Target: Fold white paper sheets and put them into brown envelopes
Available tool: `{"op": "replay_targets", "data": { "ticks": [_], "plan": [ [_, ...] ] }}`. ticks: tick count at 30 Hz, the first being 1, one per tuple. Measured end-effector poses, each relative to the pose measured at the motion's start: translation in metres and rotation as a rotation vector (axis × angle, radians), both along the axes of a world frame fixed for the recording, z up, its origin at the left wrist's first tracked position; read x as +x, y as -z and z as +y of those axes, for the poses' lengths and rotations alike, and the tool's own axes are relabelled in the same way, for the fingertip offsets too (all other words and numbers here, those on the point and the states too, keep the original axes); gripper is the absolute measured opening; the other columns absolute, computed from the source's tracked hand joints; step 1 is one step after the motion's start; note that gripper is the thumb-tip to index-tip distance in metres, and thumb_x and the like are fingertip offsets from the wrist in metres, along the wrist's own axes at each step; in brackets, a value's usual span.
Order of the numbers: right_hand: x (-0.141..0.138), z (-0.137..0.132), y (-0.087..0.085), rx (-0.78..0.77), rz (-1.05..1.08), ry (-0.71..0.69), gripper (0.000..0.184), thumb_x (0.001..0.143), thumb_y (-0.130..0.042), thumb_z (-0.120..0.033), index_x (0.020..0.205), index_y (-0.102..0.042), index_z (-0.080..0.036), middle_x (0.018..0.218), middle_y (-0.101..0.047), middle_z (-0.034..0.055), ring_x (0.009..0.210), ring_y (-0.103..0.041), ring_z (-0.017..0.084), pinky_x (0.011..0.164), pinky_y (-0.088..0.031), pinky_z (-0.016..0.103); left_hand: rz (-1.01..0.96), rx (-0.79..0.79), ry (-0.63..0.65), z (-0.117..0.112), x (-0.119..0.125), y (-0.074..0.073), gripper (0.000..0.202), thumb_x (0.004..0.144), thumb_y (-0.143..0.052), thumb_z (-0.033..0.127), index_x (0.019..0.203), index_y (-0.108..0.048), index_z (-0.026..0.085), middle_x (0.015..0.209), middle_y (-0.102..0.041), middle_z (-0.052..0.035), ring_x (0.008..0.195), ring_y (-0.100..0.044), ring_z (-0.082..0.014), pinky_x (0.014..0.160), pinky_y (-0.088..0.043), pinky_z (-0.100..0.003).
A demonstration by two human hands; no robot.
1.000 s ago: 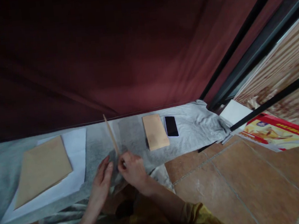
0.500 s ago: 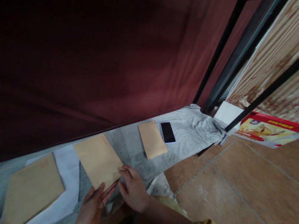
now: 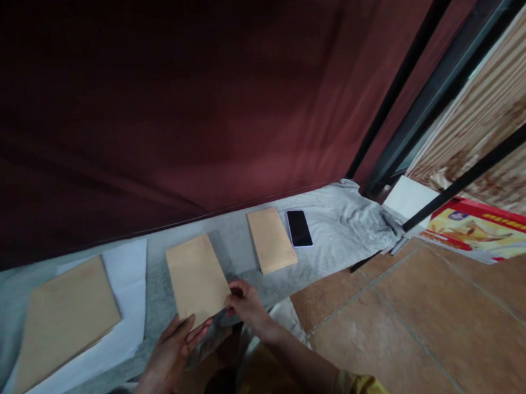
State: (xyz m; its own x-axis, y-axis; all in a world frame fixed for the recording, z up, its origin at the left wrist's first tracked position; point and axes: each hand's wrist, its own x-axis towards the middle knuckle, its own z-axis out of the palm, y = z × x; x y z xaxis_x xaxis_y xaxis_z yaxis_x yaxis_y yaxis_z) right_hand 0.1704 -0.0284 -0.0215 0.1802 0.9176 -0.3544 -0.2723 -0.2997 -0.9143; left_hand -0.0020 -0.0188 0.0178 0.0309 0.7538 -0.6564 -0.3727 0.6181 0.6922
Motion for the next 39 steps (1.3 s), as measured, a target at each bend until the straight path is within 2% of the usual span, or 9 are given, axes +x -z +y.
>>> {"op": "replay_targets", "data": {
  "ticks": [6, 10, 13, 16, 19, 22, 26, 31, 39],
  "plan": [
    [0.003, 0.002, -0.007, -0.015, -0.024, 0.019, 0.029, 0.068, -0.069, -0.039, 0.094, -0.063, -0.026, 0.080, -0.062, -0.0017, 0.067, -0.060, 0.017, 0.060, -0.055, 0.031, 0.058, 0.052, 0.041, 0.000, -0.009, 0.006, 0.038, 0.066, -0.083, 0.007, 0.099, -0.065, 0.015, 0.083, -0.078, -0.0051, 0.071, -0.077, -0.0202, 0.066, -0.061, -0.026],
    [0.006, -0.004, -0.018, -0.016, 0.061, -0.045, 0.041, 0.069, -0.073, -0.042, 0.106, -0.065, -0.026, 0.083, -0.064, -0.0010, 0.070, -0.063, 0.018, 0.064, -0.057, 0.033, 0.056, 0.086, 0.064, -0.001, -0.012, 0.008, 0.045, 0.057, -0.090, 0.016, 0.096, -0.067, 0.016, 0.083, -0.078, -0.0037, 0.070, -0.075, -0.0189, 0.066, -0.060, -0.025],
    [0.008, -0.006, -0.024, -0.032, 0.100, -0.045, 0.042, 0.067, -0.077, -0.040, 0.105, -0.066, -0.024, 0.081, -0.065, -0.0008, 0.069, -0.063, 0.017, 0.066, -0.057, 0.032, 0.033, 0.095, 0.062, -0.002, -0.011, 0.009, 0.047, 0.055, -0.091, 0.019, 0.097, -0.069, 0.015, 0.087, -0.079, -0.0049, 0.073, -0.076, -0.0197, 0.068, -0.060, -0.027],
    [0.009, -0.006, -0.027, -0.025, 0.117, -0.043, 0.039, 0.066, -0.080, -0.040, 0.099, -0.068, -0.023, 0.080, -0.065, -0.0008, 0.069, -0.063, 0.017, 0.066, -0.056, 0.031, -0.021, 0.087, 0.062, -0.004, -0.010, 0.011, 0.043, 0.060, -0.089, 0.019, 0.099, -0.071, 0.016, 0.096, -0.079, -0.0081, 0.084, -0.076, -0.0232, 0.078, -0.062, -0.033],
    [0.009, -0.007, -0.027, -0.046, 0.153, -0.034, 0.040, 0.062, -0.084, -0.042, 0.093, -0.068, -0.023, 0.078, -0.065, -0.0011, 0.068, -0.064, 0.017, 0.066, -0.056, 0.032, -0.070, 0.080, 0.081, -0.005, -0.011, 0.013, 0.044, 0.062, -0.087, 0.019, 0.104, -0.073, 0.017, 0.108, -0.078, -0.0100, 0.095, -0.076, -0.0257, 0.087, -0.061, -0.037],
    [0.008, -0.008, -0.026, -0.095, 0.216, -0.007, 0.045, 0.058, -0.088, -0.047, 0.088, -0.067, -0.021, 0.076, -0.065, -0.0013, 0.067, -0.065, 0.017, 0.066, -0.057, 0.033, -0.087, 0.073, 0.100, -0.005, -0.013, 0.014, 0.052, 0.059, -0.088, 0.019, 0.109, -0.074, 0.018, 0.114, -0.077, -0.0104, 0.099, -0.075, -0.0261, 0.088, -0.061, -0.036],
    [0.008, -0.010, -0.022, -0.117, 0.299, -0.012, 0.052, 0.056, -0.091, -0.051, 0.088, -0.066, -0.018, 0.075, -0.064, -0.0016, 0.065, -0.066, 0.015, 0.066, -0.057, 0.031, -0.125, 0.077, 0.134, -0.005, -0.016, 0.017, 0.055, 0.058, -0.089, 0.021, 0.110, -0.074, 0.017, 0.116, -0.077, -0.0107, 0.103, -0.074, -0.0273, 0.086, -0.062, -0.035],
    [0.009, -0.013, -0.019, -0.111, 0.333, -0.047, 0.053, 0.054, -0.093, -0.050, 0.085, -0.065, -0.018, 0.073, -0.064, -0.0023, 0.063, -0.067, 0.015, 0.065, -0.057, 0.029, -0.188, 0.086, 0.112, -0.004, -0.017, 0.015, 0.055, 0.061, -0.089, 0.019, 0.114, -0.072, 0.017, 0.121, -0.075, -0.0107, 0.116, -0.070, -0.0294, 0.097, -0.059, -0.037],
    [0.013, -0.017, -0.015, -0.164, 0.368, -0.064, 0.059, 0.054, -0.092, -0.059, 0.085, -0.061, -0.021, 0.070, -0.062, -0.0050, 0.064, -0.070, 0.016, 0.062, -0.058, 0.028, -0.186, 0.052, 0.142, -0.005, -0.014, 0.014, 0.063, 0.064, -0.086, 0.015, 0.124, -0.068, 0.020, 0.122, -0.075, -0.0092, 0.109, -0.073, -0.0285, 0.093, -0.062, -0.037]
  ]
}}
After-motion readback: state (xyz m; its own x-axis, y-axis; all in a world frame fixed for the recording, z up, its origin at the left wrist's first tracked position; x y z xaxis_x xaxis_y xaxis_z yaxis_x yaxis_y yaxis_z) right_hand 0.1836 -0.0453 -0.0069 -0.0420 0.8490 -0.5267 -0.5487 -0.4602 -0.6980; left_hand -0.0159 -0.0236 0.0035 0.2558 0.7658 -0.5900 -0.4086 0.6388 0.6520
